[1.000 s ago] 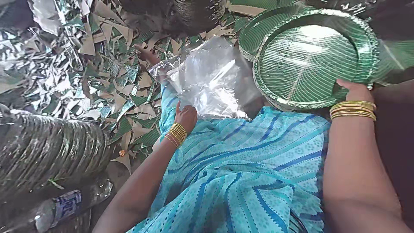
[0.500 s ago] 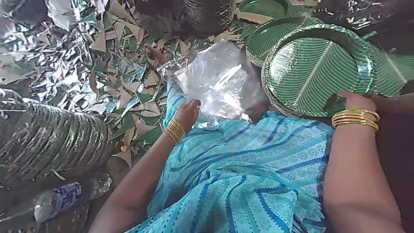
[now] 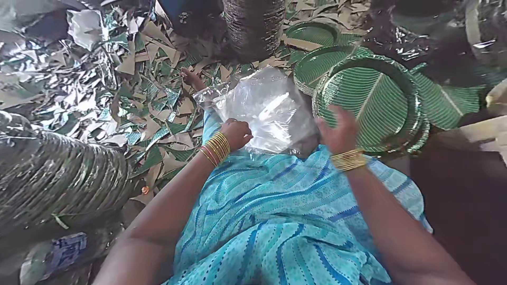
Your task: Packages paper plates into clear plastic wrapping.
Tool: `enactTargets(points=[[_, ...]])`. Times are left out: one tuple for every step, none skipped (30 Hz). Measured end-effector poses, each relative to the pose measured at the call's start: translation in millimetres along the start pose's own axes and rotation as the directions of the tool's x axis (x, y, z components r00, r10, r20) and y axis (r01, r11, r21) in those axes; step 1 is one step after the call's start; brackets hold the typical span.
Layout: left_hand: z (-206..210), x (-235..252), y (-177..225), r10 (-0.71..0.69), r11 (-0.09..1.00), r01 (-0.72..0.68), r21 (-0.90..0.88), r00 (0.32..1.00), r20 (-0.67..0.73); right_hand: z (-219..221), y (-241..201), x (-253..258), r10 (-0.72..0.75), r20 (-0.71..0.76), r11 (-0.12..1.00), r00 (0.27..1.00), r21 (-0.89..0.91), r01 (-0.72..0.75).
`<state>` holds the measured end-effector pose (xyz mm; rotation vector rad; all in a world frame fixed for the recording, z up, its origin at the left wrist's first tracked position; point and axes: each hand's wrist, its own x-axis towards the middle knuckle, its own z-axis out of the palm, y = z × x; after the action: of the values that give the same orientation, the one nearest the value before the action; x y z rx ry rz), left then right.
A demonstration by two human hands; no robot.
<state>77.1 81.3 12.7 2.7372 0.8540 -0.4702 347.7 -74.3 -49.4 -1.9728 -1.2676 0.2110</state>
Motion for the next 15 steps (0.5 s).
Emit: enactTargets(points=[[-1.5,1.0,5.0,0.001,1.000,-0.001,-0.002,1.000,-0.004,24.9,-21.8,-9.1,-0.076,0.140,0.996,0.987,0.051,0.069],[-4.4,1.4,10.0,-0.003,1.000,0.003,-0.013,1.000,-0.004,45.3,-42.9,-18.8,-0.122,0.268,0.992,0.956,0.070,0.107],[-7.2,0.8,14.2,-0.010,1.000,0.010,-0.027,1.000,-0.002,62.4,-57.5,-27.0,-0.163,0.337,0.987,0.927,0.066,0.150],[-9.3,-1.7,17.5,-0.022,0.999,0.022,-0.032,1.000,0.006,75.3,-63.6,-33.2,-0.201,0.363,0.979,0.910,0.037,0.202],[-9.9,-6.2,19.9,-0.037,0.999,0.038,-0.037,0.999,0.019,85.3,-61.0,-37.6,-0.237,0.341,0.969,0.910,0.014,0.247],[-8.0,-11.7,19.6,-0.048,0.998,0.049,-0.044,0.999,0.020,91.5,-52.6,-39.6,-0.260,0.305,0.962,0.916,-0.004,0.274],[-5.6,-17.6,17.1,-0.065,0.997,0.066,-0.042,0.998,0.023,93.7,-41.4,-39.0,-0.273,0.288,0.957,0.918,-0.021,0.291],[-2.5,-23.3,12.9,-0.085,0.995,0.086,-0.045,0.996,0.018,94.2,-29.4,-36.9,-0.287,0.278,0.950,0.917,-0.038,0.309],[1.6,-28.7,7.5,-0.105,0.993,0.105,-0.061,0.994,0.001,93.0,-19.5,-34.5,-0.299,0.278,0.945,0.913,-0.047,0.324],[6.4,-34.1,2.2,-0.124,0.989,0.122,-0.085,0.992,-0.022,90.6,-12.8,-32.7,-0.298,0.291,0.944,0.909,-0.052,0.326],[11.6,-38.7,-2.6,-0.139,0.984,0.132,-0.118,0.989,-0.054,87.5,-9.5,-30.7,-0.280,0.313,0.949,0.908,-0.052,0.310],[17.2,-42.7,-6.7,-0.146,0.979,0.130,-0.156,0.985,-0.096,85.4,-8.0,-28.7,-0.265,0.319,0.954,0.910,-0.051,0.296],[24.2,-46.1,-10.7,-0.149,0.974,0.117,-0.195,0.975,-0.162,84.1,-7.9,-27.0,-0.255,0.317,0.959,0.913,-0.041,0.282],[32.3,-49.0,-14.3,-0.149,0.970,0.092,-0.227,0.956,-0.251,84.3,-7.9,-26.0,-0.265,0.299,0.959,0.917,-0.020,0.284],[40.0,-51.4,-17.1,-0.158,0.964,0.072,-0.255,0.929,-0.335,86.0,-7.9,-25.7,-0.289,0.268,0.954,0.919,0.005,0.299]])
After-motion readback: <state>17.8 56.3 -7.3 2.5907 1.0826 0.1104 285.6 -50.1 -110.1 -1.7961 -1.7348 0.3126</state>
